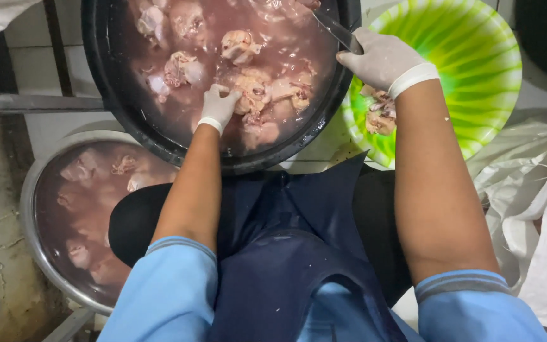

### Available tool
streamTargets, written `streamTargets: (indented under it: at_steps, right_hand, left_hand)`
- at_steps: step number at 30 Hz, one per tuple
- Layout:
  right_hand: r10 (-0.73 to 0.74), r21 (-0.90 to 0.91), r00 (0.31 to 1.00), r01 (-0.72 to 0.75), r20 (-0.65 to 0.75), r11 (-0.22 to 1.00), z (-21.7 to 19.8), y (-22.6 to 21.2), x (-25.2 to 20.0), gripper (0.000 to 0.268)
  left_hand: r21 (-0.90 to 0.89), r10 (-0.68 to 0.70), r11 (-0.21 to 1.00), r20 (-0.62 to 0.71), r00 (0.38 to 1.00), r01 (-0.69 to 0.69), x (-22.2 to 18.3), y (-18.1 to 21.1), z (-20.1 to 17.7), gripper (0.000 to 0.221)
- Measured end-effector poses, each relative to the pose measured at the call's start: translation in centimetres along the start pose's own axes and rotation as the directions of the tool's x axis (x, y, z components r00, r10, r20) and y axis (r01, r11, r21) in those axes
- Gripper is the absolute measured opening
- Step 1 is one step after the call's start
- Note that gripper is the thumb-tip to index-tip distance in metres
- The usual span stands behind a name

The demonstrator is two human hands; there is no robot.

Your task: Cutting and cleaning raw chicken pieces in a basin of water using a knife

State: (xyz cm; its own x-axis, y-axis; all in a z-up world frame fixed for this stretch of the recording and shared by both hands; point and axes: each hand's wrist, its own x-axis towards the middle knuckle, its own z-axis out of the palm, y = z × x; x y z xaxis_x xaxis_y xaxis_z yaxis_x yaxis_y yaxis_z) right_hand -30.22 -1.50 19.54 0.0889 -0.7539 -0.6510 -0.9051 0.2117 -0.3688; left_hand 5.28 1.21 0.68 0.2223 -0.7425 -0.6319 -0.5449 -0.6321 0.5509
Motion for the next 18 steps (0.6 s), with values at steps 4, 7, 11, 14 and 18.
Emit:
streamTargets:
  at_steps: [4,7,11,14,18]
  right_hand:
    - [0.002,0.021,1.0,-0.003,0.006,1.0,0.0,-0.3,-0.4,0.042]
    - [0.054,0.077,0.998,-0.056,0.033,0.995,-0.4,-0.9,-1.8,0.04]
    - [0.088,0.049,0.995,-0.091,0.054,0.995,-1.3,-1.6,-3.1,0.04]
    - [0.094,0.08,0.994,-0.099,0.062,0.992,-1.6,-2.0,-3.5,0.035]
    - [0.092,0.091,0.995,-0.096,0.047,0.991,-1.4,-2.0,-3.0,0.039]
  left_hand:
    - [-0.124,-0.006,0.992,-0.071,0.997,-0.003,0.4,-0.6,2.2,0.073]
    - [-0.019,-0.08,0.997,-0.116,0.99,0.078,1.0,-1.6,2.9,0.093]
    - [-0.413,-0.146,0.901,0.003,0.989,0.134,1.1,-1.2,1.8,0.095]
    - [-0.596,-0.219,0.785,-0.018,0.976,0.165,0.9,-0.6,1.4,0.074]
    - [-0.707,-0.269,0.685,-0.024,0.963,0.174,2.1,-1.7,2.4,0.1]
